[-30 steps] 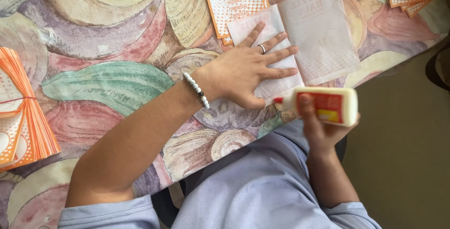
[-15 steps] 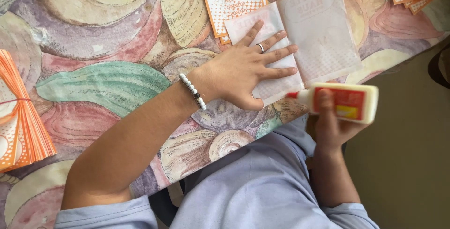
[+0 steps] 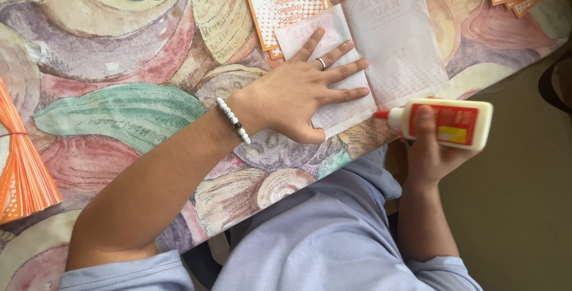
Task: Folding paper bags and applying glue from a bottle to seal them.
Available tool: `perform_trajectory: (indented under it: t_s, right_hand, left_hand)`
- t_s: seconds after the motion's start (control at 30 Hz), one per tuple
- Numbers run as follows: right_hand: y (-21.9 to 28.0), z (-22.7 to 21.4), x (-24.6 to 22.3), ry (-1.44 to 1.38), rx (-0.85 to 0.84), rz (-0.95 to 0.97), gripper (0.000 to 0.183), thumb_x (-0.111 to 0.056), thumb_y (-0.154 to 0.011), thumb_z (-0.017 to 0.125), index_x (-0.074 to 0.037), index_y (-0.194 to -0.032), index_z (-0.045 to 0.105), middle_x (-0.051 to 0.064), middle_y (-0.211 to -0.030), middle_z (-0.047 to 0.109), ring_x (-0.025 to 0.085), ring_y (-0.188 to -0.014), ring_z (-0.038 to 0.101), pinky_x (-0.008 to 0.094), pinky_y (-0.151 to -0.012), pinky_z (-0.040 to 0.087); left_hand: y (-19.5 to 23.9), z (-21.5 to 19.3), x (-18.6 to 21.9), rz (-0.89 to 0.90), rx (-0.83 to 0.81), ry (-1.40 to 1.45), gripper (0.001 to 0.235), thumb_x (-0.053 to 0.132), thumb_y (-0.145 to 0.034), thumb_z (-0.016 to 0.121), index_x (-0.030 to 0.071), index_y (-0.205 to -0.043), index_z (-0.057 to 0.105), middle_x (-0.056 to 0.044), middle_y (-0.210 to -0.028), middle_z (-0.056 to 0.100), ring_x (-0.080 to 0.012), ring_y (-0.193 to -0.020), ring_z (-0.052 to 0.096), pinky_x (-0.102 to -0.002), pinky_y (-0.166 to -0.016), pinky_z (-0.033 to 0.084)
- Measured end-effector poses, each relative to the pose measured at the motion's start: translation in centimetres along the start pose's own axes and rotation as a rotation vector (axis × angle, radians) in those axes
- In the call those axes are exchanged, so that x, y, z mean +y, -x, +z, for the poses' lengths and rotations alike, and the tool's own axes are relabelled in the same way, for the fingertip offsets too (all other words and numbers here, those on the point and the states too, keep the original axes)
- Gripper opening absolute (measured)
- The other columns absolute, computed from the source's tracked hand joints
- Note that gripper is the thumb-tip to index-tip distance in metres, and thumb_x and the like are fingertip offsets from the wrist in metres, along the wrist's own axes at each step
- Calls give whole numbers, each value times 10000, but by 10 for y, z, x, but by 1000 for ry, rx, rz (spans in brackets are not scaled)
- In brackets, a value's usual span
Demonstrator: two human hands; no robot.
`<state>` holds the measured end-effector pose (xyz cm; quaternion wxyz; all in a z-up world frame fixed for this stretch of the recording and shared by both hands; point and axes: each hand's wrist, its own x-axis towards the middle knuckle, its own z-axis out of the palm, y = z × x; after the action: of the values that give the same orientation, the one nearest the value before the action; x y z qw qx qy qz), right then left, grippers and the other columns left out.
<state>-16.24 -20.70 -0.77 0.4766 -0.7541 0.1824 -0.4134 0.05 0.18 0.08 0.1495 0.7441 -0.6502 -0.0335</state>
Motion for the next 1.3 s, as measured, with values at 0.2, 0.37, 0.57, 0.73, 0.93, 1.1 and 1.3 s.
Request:
perform_trajectory:
  t_s: [0.2,0.37,0.57,0.73,0.93,1.1,1.3]
  right_hand:
    - [3,-5,15,-24,3,97,233,-108,-959,829,-13,-989,618,88,-983,657,183,-903,656,345,-845,616]
    - [-29,-17,1,-273,114,247,306,-163,-905,780,-4,-1087,593,168,-952,660,241,-579,594,314,-379,465]
    - [-58,-44,5,-311,42,257,339,-267,-927,733,17,-1055,599,251,-885,684,273,-597,634,286,-397,431]
    - [-66,-74,40,-341,119,269,305,-215,-996,737,-48,-1174,554,161,-1007,672,269,-727,680,337,-471,528]
    - [-55,-63,45,-512,-82,298,601,-374,-916,832,-24,-1309,544,221,-1178,659,326,-951,715,298,-505,522]
    - [-49,-43,32,-482,-168,377,411,-264,-922,763,-64,-1235,586,281,-1135,704,266,-740,641,268,-506,496]
    - [-35,-15,32,-496,-241,310,379,-281,-971,744,-9,-1194,602,150,-1020,626,327,-896,735,345,-468,505]
  left_hand:
    - [0,-6,2,8,29,34,943,603,-725,584,236,-1581,435,-153,-1685,246,-426,-1555,148,-706,-1204,-24]
    - [-14,-26,25,-177,-273,-64,840,685,-903,389,286,-1611,176,-92,-1691,71,-351,-1544,22,-652,-1209,-25]
    - [-29,-5,64,-294,-158,-472,554,462,-991,425,232,-1490,499,-167,-1518,503,-297,-1128,597,-442,-867,418]
    - [-43,-6,44,-214,-38,-482,780,665,-909,563,163,-1500,482,-108,-1385,532,-280,-1189,533,-446,-948,409]
    - [-67,7,54,-413,286,-398,449,497,-956,680,136,-1212,602,-50,-1065,594,-238,-921,560,-378,-752,425]
    - [-25,-22,47,-237,236,-213,96,257,-948,674,171,-985,651,-90,-1028,640,-275,-907,595,-425,-846,392]
    - [14,-8,36,-76,140,-95,422,333,-1083,536,133,-1447,607,-141,-1555,517,-326,-1441,474,-542,-1203,266]
